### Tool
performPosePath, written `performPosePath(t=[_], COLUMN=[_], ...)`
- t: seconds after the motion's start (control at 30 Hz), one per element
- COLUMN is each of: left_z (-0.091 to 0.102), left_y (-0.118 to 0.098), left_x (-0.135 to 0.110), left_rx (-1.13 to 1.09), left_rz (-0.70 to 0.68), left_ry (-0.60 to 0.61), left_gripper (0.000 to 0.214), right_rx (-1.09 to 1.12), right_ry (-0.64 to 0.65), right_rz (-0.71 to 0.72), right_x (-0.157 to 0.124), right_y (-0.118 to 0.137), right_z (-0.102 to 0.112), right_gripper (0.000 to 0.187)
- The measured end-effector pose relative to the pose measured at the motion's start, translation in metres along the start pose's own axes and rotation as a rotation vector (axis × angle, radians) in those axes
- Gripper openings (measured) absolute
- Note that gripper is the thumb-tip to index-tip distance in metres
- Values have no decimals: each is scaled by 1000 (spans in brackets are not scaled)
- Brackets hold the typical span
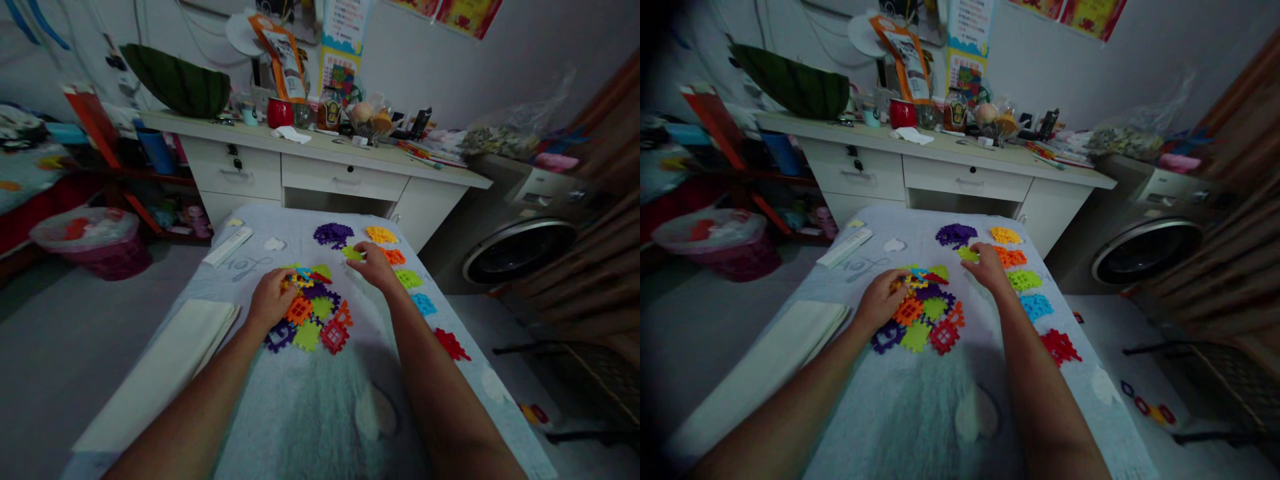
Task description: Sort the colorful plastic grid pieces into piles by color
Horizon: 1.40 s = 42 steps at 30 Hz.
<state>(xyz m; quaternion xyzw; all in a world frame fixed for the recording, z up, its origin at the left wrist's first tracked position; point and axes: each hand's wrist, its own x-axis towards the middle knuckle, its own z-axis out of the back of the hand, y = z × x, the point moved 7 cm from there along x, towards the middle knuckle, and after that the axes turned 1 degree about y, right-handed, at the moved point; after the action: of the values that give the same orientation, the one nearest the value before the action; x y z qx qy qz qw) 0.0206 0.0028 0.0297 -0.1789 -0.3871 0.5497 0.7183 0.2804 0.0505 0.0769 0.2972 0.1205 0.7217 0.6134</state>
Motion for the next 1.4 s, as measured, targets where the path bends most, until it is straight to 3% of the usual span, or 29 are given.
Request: performPosePath(t=[0.27,0.37,0.47,0.6,0.7,0.93,1.1,1.27,1.4], left_z=[2,1,1,2,2,2,11,15,15], left_y=[0,1,1,1,0,2,4,12,19], left_x=[-1,-1,0,0,0,0,1,1,1], left_rx=[9,10,0,-16,-16,-30,-58,-53,-55], left_rz=[-17,-20,-30,-25,-21,-45,-35,41,103], left_ry=[-23,-27,-26,-30,-40,-54,-133,-163,-147], left_gripper=[32,33,34,32,32,30,27,29,30], right_rx=[-233,-241,-270,-329,-410,-486,-371,-126,-47], right_ry=[-72,-8,122,294,361,297,189,200,195], right_rz=[-111,-131,-127,-86,-137,-112,5,198,171], right_x=[14,-1,-22,-46,-55,-58,-53,-59,-63], right_y=[-62,-80,-85,-69,-62,-58,-24,33,49], right_z=[57,74,76,61,50,48,42,-5,-47], right_gripper=[38,45,50,53,54,50,44,31,38])
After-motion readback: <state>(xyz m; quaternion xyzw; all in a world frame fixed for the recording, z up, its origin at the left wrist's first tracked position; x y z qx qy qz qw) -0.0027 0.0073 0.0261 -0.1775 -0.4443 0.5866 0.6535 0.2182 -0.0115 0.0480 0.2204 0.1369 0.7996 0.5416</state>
